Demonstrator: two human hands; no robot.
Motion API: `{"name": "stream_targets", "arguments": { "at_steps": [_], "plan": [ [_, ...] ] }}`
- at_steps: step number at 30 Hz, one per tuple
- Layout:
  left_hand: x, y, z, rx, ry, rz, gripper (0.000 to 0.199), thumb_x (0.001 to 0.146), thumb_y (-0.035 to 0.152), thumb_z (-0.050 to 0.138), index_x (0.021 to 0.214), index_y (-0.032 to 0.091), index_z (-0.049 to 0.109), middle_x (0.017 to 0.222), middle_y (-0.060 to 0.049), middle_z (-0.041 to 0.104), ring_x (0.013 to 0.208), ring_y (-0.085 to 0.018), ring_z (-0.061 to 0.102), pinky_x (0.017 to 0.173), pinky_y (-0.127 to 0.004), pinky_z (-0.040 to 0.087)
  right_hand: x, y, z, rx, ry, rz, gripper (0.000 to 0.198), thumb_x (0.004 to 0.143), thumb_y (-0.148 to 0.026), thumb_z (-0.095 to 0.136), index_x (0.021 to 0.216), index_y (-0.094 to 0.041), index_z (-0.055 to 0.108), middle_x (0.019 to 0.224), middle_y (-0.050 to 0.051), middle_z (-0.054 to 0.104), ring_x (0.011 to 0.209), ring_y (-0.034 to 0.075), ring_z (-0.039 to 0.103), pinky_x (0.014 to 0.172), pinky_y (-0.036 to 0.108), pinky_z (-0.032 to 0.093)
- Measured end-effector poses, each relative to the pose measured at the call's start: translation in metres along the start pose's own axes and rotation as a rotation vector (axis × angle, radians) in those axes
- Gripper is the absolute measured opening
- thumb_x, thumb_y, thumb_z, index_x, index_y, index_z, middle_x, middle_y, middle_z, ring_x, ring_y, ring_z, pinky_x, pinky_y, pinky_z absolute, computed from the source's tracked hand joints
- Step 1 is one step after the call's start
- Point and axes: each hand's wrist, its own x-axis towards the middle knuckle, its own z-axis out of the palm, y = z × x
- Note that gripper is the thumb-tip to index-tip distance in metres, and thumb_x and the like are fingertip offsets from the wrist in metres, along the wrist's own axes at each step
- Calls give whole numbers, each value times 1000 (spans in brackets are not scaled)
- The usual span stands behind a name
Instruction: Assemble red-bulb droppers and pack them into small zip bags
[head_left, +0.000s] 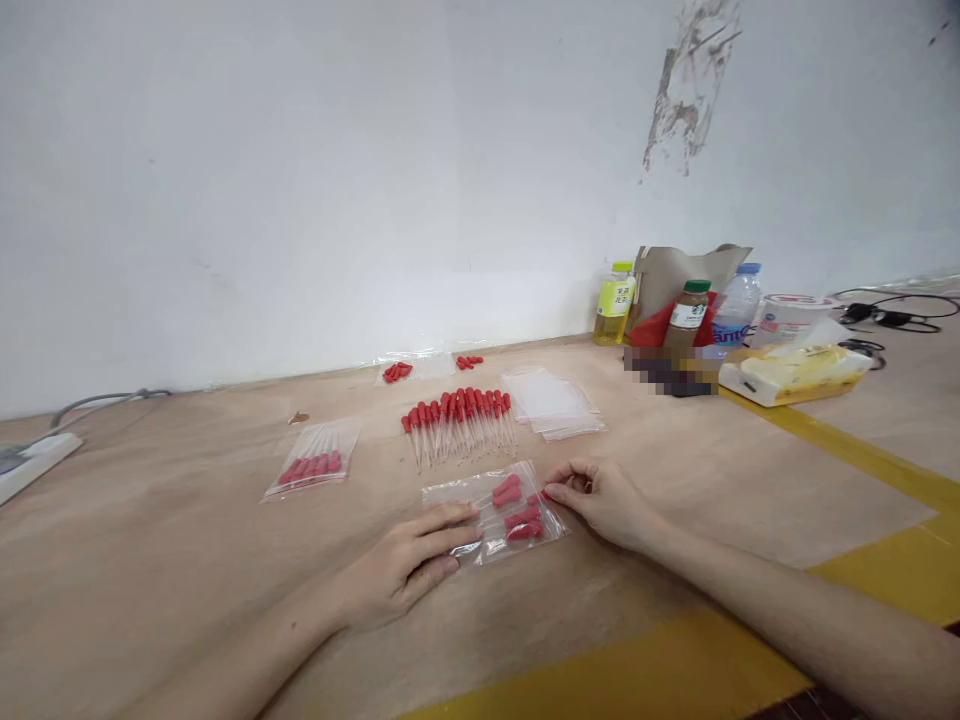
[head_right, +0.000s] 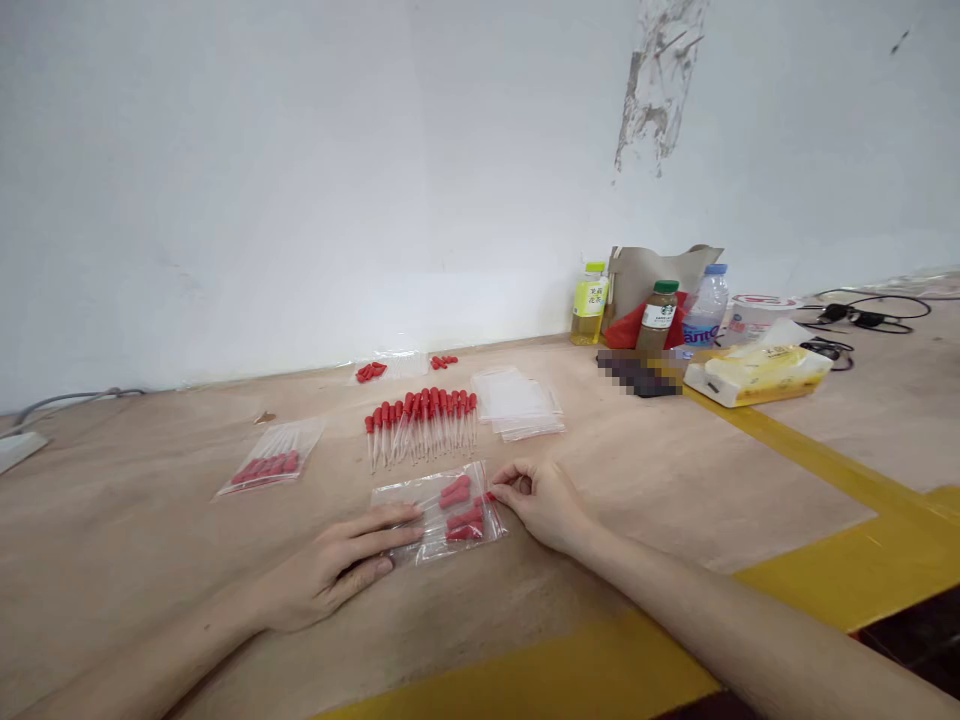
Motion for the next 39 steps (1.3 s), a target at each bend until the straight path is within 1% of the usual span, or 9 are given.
{"name": "stream_targets", "arguments": {
  "at_steps": [3,7,10,16,21,25,29,35,39],
  "plan": [
    [0,1,0,-6,-2,-9,40,89,18,37,127,28,39,134,-2,38,121,-19,36,100,-34,33,5,-7,5,151,-21,52,12,64,-25,61,69,-14,59,64,0,60,56,9,50,54,22,39],
    [-1,0,1,-19,5,-11,40,89,17,36,127,28,39,135,-1,37,122,-18,36,100,-34,33,9,-17,15,417,-105,206,10,66,-20,60,68,-15,51,55,-3,57,48,7,50,50,21,41],
    [-1,0,0,-28,13,-20,40,88,17,37,127,28,40,134,-1,38,122,-19,36,101,-34,32,12,-28,16,486,-164,284,9,71,-15,54,74,-16,46,53,-4,57,45,6,51,49,20,42],
    [-1,1,0,-38,25,-24,40,87,15,38,126,27,42,132,-3,40,120,-19,38,100,-36,34,23,-30,6,522,-341,322,33,70,-20,62,93,-18,39,57,-5,58,48,7,55,50,21,45],
    [-4,1,-1,-50,65,13,39,87,14,38,124,25,45,130,-4,44,118,-19,41,98,-36,36,24,-16,14,568,-256,306,55,51,-14,76,91,-17,39,56,-8,55,47,7,55,47,19,45],
    [-6,3,-4,-70,75,35,40,87,13,38,125,25,43,127,-4,47,117,-18,42,99,-36,34,20,-15,21,670,-208,365,55,47,-10,76,88,-18,39,54,-9,53,48,8,56,55,24,51],
    [-7,4,-4,-68,98,50,38,86,14,40,122,24,46,126,-4,48,118,-19,42,99,-37,34,19,-20,21,586,-240,338,52,50,-11,74,88,-18,38,50,-11,50,42,9,55,48,24,50],
    [-8,0,-2,-83,96,74,37,85,9,38,116,24,53,119,-4,55,114,-18,45,102,-39,30,22,-22,15,238,-351,297,36,58,-32,71,78,-16,46,44,-10,47,31,6,46,29,16,32],
    [-9,1,-1,-95,152,42,34,84,10,38,111,24,55,118,-4,54,115,-19,43,100,-39,31,19,-23,18,274,-390,254,29,58,-32,71,65,-14,49,47,-7,49,37,4,44,31,13,31]
  ]
}}
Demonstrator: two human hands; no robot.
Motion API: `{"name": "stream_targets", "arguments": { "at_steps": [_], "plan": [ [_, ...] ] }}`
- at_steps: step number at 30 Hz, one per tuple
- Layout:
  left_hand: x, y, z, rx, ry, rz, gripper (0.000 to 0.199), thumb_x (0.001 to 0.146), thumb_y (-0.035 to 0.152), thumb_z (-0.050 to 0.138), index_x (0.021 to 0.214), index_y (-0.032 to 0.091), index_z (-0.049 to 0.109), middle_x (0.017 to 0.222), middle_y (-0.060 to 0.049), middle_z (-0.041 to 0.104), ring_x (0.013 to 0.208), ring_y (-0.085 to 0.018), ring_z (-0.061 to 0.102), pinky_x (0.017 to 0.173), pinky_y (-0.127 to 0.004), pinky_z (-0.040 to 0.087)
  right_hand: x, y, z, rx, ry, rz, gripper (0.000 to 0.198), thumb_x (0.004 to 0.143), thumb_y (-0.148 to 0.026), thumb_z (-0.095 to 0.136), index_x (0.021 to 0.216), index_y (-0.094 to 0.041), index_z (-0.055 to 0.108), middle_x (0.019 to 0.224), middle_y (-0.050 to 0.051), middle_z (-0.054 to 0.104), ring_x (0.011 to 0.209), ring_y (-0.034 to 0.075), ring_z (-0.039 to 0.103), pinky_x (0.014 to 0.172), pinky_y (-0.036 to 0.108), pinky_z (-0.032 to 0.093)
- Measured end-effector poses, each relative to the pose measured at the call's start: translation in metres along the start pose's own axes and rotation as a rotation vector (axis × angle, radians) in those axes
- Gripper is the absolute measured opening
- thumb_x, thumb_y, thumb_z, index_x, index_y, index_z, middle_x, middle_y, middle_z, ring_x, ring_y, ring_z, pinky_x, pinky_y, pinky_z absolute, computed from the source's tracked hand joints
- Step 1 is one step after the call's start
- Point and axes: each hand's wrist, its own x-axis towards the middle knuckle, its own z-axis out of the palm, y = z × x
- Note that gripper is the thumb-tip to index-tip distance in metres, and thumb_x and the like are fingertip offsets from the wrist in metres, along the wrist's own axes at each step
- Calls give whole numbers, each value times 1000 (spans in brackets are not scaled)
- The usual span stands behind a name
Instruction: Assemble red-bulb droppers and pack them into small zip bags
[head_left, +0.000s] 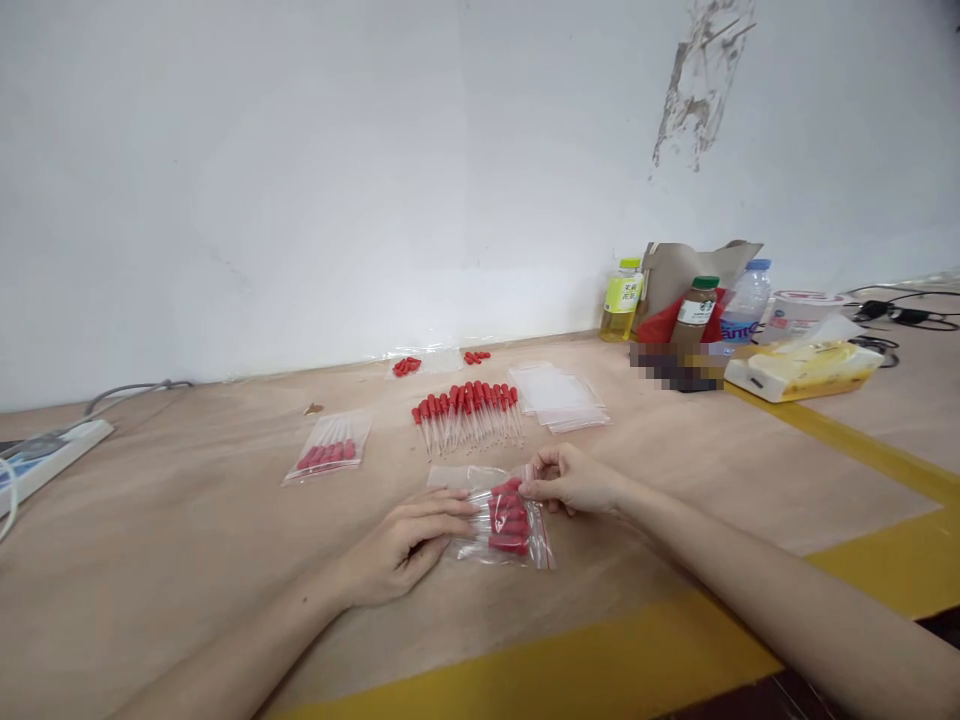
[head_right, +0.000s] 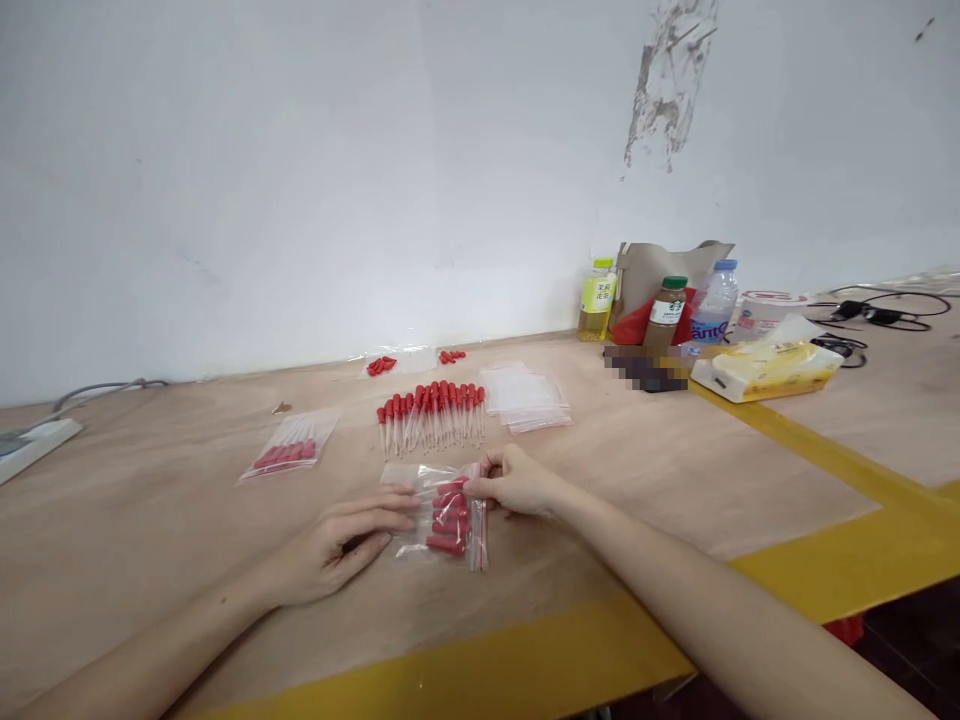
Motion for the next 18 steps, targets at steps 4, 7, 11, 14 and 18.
{"name": "stream_targets", "arguments": {
  "at_steps": [4,7,11,14,18],
  "plan": [
    [-2,-3,3,-6,144,-174,35,83,17,46,117,23,47,125,-6,46,115,-21,42,97,-39,34,-8,-2,7,326,-132,-73,26,65,-34,66,72,-14,50,64,-2,59,54,7,56,51,19,46],
    [-4,-10,5,-71,309,-336,38,80,26,53,115,21,43,117,-8,48,106,-21,48,91,-37,40,-15,-6,8,478,-186,-49,24,69,-33,63,78,-16,49,71,1,62,59,11,60,53,23,48],
    [-2,-13,0,-313,560,-722,39,75,44,56,100,19,38,75,-1,56,63,-15,59,57,-30,51,-18,-18,6,581,-147,-135,21,70,-28,63,80,-16,49,78,3,65,67,12,62,61,26,50],
    [4,1,-7,-803,458,-924,40,79,48,49,102,18,36,66,-1,59,52,-15,59,53,-31,51,-14,-29,17,650,-133,-207,25,68,-29,65,83,-16,49,86,5,65,73,15,63,68,31,50],
    [14,20,-7,-1212,532,-820,21,81,30,52,95,14,51,84,-8,66,74,-16,64,73,-30,51,-7,-36,55,675,-161,-199,33,61,-32,71,75,-18,44,80,1,64,72,14,63,71,33,50]
  ]
}}
